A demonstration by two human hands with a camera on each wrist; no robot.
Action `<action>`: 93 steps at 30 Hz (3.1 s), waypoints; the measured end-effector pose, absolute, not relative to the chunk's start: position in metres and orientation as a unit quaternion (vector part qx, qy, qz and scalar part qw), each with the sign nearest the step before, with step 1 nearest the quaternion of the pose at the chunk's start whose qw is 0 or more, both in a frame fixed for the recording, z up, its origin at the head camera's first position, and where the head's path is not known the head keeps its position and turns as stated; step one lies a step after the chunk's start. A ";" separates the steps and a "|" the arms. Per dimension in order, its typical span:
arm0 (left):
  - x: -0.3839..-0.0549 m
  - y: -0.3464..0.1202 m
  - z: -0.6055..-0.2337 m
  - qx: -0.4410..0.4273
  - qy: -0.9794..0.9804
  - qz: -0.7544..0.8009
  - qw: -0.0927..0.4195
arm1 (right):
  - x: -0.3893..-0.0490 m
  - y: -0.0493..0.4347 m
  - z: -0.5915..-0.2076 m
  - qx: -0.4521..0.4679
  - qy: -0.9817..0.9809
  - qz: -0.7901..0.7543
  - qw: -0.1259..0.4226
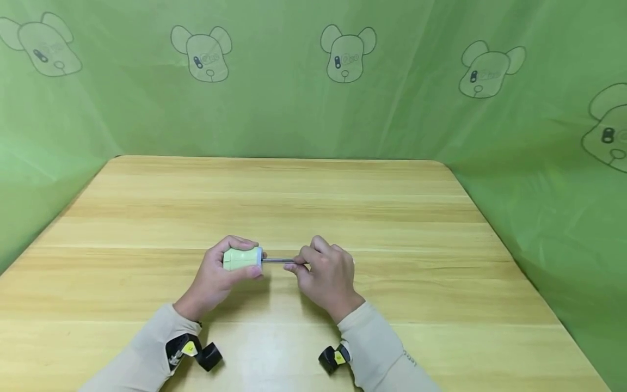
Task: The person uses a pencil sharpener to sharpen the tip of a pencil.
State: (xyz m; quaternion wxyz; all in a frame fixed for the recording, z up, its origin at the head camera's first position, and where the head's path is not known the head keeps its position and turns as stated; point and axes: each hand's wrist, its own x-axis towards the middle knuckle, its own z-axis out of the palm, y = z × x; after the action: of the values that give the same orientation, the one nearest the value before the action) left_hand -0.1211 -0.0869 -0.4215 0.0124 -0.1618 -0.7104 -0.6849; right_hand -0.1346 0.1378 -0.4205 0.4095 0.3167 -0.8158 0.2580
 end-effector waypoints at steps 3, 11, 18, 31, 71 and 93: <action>-0.121 -0.087 -0.423 -0.164 -0.712 -0.683 0.013 | -0.134 0.139 -0.420 0.324 -0.823 0.258 0.389; -0.120 -0.087 -0.425 -0.171 -0.712 -0.681 0.009 | -0.131 0.141 -0.415 0.311 -0.860 0.271 0.301; -0.120 -0.088 -0.425 -0.210 -0.727 -0.653 0.013 | -0.129 0.146 -0.404 0.294 -0.884 0.346 0.111; -0.121 -0.086 -0.422 -0.149 -0.707 -0.691 0.021 | -0.132 0.141 -0.413 0.260 -0.885 0.263 0.284; -0.119 -0.086 -0.420 -0.147 -0.699 -0.699 0.008 | -0.136 0.141 -0.420 0.279 -0.839 0.282 0.371; -0.121 -0.084 -0.422 -0.154 -0.700 -0.697 0.004 | -0.135 0.142 -0.418 0.295 -0.853 0.265 0.339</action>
State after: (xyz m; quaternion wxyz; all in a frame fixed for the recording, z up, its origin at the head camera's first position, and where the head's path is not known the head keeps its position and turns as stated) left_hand -0.1211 -0.0845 -0.4217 0.0037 -0.1536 -0.7001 -0.6973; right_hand -0.1345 0.1422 -0.4180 0.3389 0.2948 -0.8532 0.2652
